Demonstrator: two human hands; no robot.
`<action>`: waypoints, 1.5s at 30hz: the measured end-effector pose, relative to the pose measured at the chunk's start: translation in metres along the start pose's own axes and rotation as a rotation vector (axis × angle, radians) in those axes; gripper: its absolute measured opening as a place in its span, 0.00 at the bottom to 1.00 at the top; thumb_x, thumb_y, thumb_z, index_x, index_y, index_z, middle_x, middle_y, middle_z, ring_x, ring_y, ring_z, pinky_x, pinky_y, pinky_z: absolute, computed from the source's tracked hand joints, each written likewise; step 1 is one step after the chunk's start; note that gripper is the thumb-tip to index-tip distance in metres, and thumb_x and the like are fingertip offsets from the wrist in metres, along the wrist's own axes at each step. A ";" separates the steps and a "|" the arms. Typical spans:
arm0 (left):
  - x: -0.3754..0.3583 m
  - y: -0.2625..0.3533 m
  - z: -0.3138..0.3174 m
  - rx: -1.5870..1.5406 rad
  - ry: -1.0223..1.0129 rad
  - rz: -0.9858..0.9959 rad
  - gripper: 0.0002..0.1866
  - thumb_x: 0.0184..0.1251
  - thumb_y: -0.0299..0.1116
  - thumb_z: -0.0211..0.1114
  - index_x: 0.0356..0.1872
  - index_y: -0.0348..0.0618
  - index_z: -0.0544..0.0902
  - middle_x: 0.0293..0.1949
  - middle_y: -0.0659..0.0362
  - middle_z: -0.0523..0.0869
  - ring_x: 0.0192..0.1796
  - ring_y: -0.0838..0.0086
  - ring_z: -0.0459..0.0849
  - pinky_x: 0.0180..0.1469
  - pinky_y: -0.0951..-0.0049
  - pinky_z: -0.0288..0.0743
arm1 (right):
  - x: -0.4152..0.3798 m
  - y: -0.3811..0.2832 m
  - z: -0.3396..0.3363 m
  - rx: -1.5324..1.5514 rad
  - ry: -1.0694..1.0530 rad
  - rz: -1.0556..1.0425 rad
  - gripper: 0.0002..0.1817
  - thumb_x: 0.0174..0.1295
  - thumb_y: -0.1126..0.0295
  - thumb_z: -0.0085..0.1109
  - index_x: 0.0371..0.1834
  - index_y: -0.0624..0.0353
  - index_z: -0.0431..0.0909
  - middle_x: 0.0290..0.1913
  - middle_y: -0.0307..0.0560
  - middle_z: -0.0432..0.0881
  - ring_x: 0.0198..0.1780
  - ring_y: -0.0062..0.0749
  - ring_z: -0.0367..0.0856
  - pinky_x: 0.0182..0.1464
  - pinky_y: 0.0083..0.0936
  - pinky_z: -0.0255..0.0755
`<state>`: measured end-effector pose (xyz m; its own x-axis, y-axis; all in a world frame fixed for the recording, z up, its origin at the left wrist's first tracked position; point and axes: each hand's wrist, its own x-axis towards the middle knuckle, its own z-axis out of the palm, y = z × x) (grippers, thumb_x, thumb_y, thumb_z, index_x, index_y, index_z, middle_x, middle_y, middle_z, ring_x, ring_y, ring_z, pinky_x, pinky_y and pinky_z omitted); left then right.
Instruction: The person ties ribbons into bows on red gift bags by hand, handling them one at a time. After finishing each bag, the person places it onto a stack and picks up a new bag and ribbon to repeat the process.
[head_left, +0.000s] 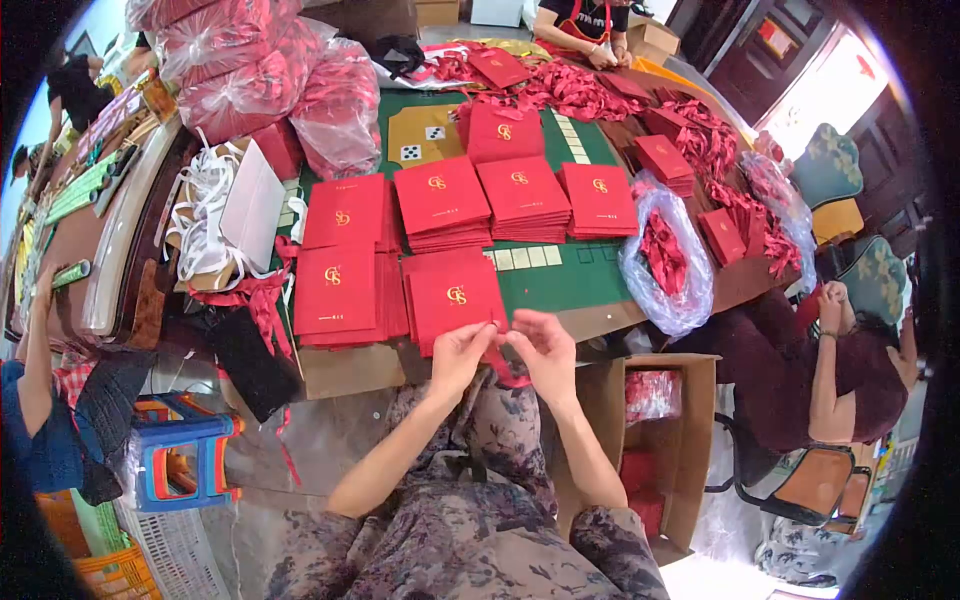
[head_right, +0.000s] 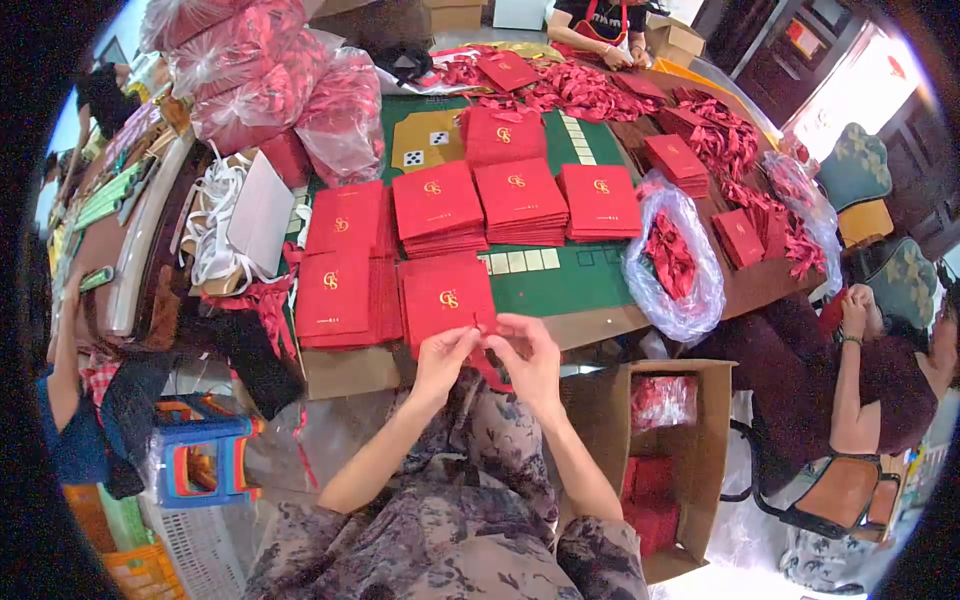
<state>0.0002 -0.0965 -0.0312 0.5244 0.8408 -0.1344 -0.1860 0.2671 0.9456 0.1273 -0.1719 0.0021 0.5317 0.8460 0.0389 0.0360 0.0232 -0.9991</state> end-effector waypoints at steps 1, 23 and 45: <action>-0.001 -0.001 -0.002 0.018 0.031 -0.061 0.11 0.76 0.27 0.62 0.50 0.31 0.87 0.42 0.63 0.89 0.43 0.83 0.83 0.47 0.79 0.77 | 0.000 0.007 0.002 0.003 -0.004 -0.004 0.17 0.64 0.79 0.67 0.55 0.67 0.79 0.47 0.46 0.83 0.47 0.23 0.84 0.50 0.20 0.79; 0.089 0.025 -0.050 1.339 -0.004 0.520 0.36 0.46 0.45 0.81 0.58 0.40 0.81 0.52 0.53 0.77 0.56 0.57 0.72 0.56 0.56 0.64 | 0.048 0.019 0.022 -0.358 0.017 0.075 0.07 0.66 0.74 0.67 0.44 0.66 0.82 0.37 0.43 0.86 0.37 0.17 0.82 0.41 0.20 0.78; 0.084 0.053 -0.037 1.036 -0.189 0.221 0.17 0.55 0.28 0.73 0.48 0.48 0.85 0.40 0.55 0.88 0.49 0.62 0.83 0.53 0.62 0.69 | 0.061 0.029 0.029 -0.263 0.102 0.081 0.06 0.62 0.74 0.67 0.39 0.64 0.83 0.36 0.48 0.88 0.34 0.26 0.86 0.39 0.26 0.78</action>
<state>0.0041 0.0056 -0.0035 0.7020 0.7114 0.0343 0.4558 -0.4857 0.7459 0.1362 -0.1041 -0.0248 0.6239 0.7811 -0.0260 0.2012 -0.1926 -0.9604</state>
